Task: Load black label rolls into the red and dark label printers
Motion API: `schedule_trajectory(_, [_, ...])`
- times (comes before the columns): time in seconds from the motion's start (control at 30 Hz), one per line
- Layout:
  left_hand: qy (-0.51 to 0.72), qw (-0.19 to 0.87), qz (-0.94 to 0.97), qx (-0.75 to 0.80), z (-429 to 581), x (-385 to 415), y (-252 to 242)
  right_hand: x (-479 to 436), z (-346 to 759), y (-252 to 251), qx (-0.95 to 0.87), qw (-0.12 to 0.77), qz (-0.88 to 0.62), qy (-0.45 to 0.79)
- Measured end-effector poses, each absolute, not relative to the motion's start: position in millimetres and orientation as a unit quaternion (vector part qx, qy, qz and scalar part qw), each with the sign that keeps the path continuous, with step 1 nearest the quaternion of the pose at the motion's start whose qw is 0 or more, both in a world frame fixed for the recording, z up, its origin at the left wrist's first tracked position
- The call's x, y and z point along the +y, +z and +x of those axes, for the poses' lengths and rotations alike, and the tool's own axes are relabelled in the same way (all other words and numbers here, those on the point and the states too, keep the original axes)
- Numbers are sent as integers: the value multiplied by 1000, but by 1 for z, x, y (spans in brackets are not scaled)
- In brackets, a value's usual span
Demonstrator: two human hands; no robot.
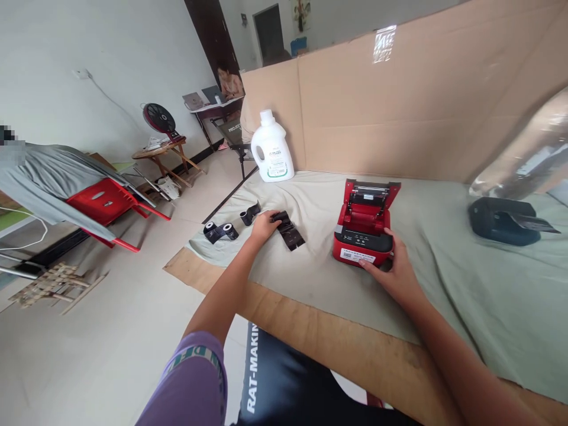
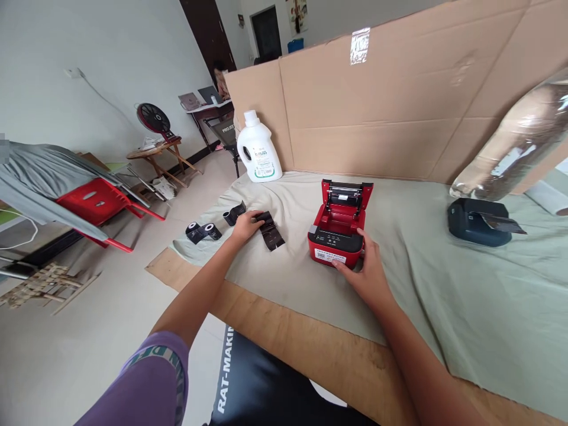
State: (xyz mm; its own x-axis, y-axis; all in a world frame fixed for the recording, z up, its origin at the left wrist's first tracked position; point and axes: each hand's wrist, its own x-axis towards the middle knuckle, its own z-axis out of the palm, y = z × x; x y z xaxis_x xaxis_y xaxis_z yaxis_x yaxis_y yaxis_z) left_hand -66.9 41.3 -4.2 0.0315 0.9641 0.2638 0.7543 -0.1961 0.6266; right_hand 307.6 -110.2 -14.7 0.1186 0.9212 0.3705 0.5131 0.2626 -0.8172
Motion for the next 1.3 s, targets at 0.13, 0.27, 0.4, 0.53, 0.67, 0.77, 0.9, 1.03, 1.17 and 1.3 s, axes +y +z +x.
schedule_trajectory(0.13, [381,210,683,587,-56,38,18,-111,308,-15,-625,490,-567,220])
schedule_trajectory(0.27, [501,404,650,404,-23,26,57,-113,307,-13,-627,485,-564,232])
schedule_trajectory(0.4, [529,498,610,317,20,16,93,-113,306,-14,-618,494,-560,245])
schedule_trajectory(0.53, [424,539,676,270,67,14,110,-114,307,-14,-621,500,-546,256])
schedule_trajectory(0.67, [279,441,808,272,106,13,109,-114,307,-13,-628,501,-543,242])
schedule_trajectory(0.77, [217,357,860,293,121,13,100,-115,306,-11,-628,494,-547,249])
schedule_trajectory(0.9, [204,302,870,332,129,15,87,-116,306,-8,-634,493,-541,248])
schedule_trajectory(1.03, [198,270,879,338,135,17,78,-116,307,-9,-636,499,-537,240])
schedule_trajectory(1.17, [207,243,883,344,140,20,73,-115,309,-12,-633,496,-540,246])
schedule_trajectory(1.3, [280,253,880,290,138,12,84,-114,309,-14,-636,493,-542,243])
